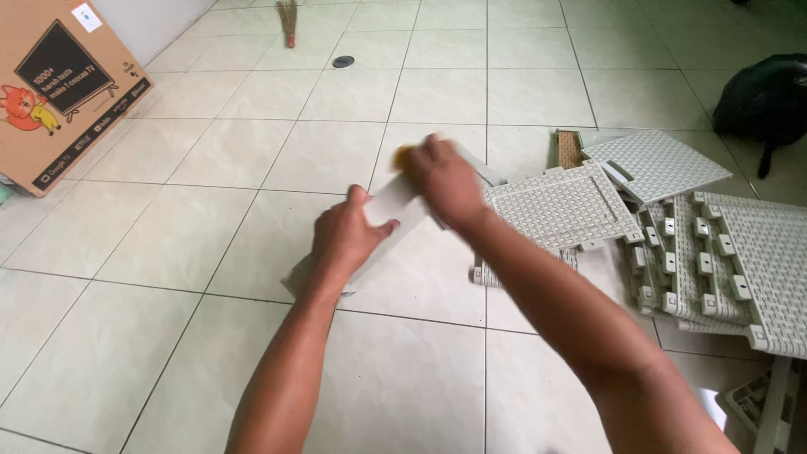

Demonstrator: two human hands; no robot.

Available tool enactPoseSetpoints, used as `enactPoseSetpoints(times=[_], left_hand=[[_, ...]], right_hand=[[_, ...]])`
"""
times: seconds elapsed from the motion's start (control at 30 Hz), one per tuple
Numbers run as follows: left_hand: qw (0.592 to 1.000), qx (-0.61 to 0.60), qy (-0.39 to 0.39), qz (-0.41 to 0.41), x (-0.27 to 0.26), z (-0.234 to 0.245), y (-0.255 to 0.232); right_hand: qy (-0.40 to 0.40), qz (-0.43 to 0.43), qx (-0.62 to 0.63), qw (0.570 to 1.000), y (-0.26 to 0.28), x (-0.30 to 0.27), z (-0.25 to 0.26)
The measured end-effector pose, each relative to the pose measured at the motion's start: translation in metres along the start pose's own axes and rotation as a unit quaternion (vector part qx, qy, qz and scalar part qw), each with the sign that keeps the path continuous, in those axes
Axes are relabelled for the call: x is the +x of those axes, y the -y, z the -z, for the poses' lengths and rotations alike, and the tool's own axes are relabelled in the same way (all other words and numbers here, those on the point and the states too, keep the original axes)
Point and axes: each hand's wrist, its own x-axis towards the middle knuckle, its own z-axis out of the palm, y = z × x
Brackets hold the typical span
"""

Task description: The person assembles a white woven plastic storage unit by snapping together side panels and a base, then cleans one panel with a yellow sponge. The person handles multiple panels and a sponge on a tiled floor.

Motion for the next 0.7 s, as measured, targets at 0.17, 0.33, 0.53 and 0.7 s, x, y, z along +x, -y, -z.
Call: enactPoseSetpoints(times=[0.17,0.33,0.53,0.7], left_hand=[[0.995,0.060,0.078,-0.031,-0.004,-0.021,0.005],[0.992,0.050,0.110,-0.028,-0.002,-0.033,0.006],[0.982,0.066,0.164,-0.066,0.000,-0.030,0.022],[0.984,0.097,0.056,-0.141,-0.001,-0.039,0.031]], right_hand=[[-0.037,-0.101,0.026,0.994,-0.043,-0.017,-0.013],[0.054,0.040,0.005,0.998,-0.025,-0.058,-0.043],[0.124,-0.434,0.164,0.877,-0.103,-0.049,-0.012],[0.112,-0.408,0.409,0.808,-0.111,-0.098,-0.050]])
